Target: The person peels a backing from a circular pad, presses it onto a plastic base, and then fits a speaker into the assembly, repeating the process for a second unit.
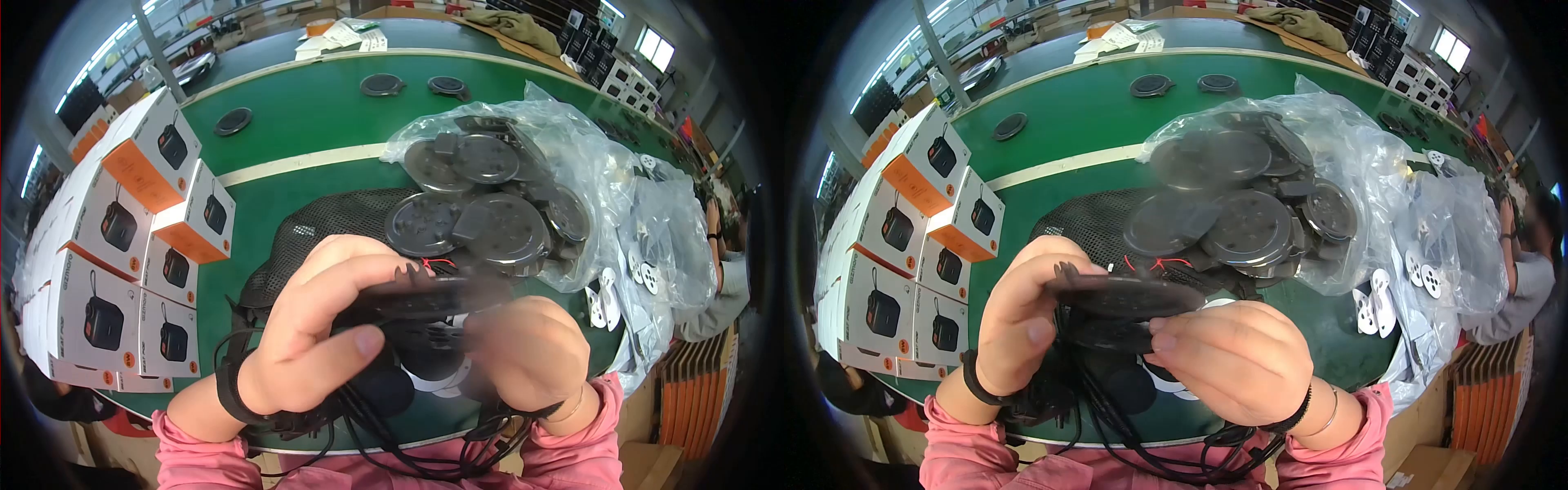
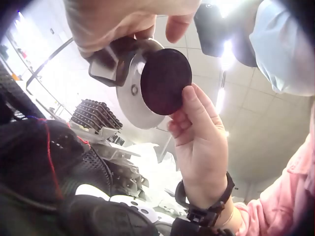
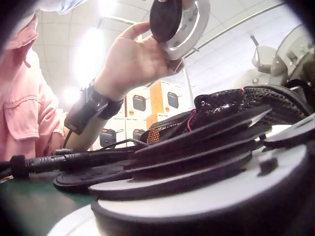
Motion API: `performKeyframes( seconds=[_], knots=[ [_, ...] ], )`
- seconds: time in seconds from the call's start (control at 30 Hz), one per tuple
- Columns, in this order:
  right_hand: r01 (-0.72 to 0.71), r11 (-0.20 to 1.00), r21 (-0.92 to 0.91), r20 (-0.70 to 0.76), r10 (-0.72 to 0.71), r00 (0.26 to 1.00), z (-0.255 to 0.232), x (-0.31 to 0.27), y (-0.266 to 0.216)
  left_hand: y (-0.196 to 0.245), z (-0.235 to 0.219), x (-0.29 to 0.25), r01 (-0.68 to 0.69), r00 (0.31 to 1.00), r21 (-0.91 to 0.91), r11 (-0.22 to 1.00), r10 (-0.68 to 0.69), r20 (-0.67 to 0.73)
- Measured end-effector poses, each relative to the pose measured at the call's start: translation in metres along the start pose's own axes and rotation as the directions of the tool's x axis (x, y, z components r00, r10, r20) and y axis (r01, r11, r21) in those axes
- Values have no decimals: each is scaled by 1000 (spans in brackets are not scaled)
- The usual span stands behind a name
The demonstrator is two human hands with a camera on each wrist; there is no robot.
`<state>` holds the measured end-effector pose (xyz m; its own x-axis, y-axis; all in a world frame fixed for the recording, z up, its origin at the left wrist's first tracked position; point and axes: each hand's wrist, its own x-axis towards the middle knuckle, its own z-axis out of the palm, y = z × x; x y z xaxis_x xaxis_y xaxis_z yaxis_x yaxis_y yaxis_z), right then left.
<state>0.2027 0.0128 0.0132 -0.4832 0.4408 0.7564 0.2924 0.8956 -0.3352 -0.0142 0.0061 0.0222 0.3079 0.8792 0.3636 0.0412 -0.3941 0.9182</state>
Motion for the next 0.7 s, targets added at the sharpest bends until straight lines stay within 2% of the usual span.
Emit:
performKeyframes(
  seconds=[0.07, 0.2, 0.27, 0.37, 0.7],
  knots=[
    [-4, 1000, -5, -2, 4, 1000, 0, 0, -1, -1, -2, 2, -143, 986, 107, 984, 133, 95],
    [49, 999, -17, 18, -49, 999, -1, 0, 2, -2, 1, 1, -127, 991, 94, 988, 121, 58],
    [98, 994, -43, 47, -96, 994, -3, 0, 1, 0, -1, 4, -264, 961, 251, 931, 230, 155],
    [126, 991, -51, 51, -124, 991, -5, -1, 0, 3, -1, 5, -297, 950, 311, 903, 247, 191],
    [130, 991, -19, -42, -130, 991, 1, -6, 2, 0, 2, 5, -311, 948, 262, 913, 281, 148]
  ],
)
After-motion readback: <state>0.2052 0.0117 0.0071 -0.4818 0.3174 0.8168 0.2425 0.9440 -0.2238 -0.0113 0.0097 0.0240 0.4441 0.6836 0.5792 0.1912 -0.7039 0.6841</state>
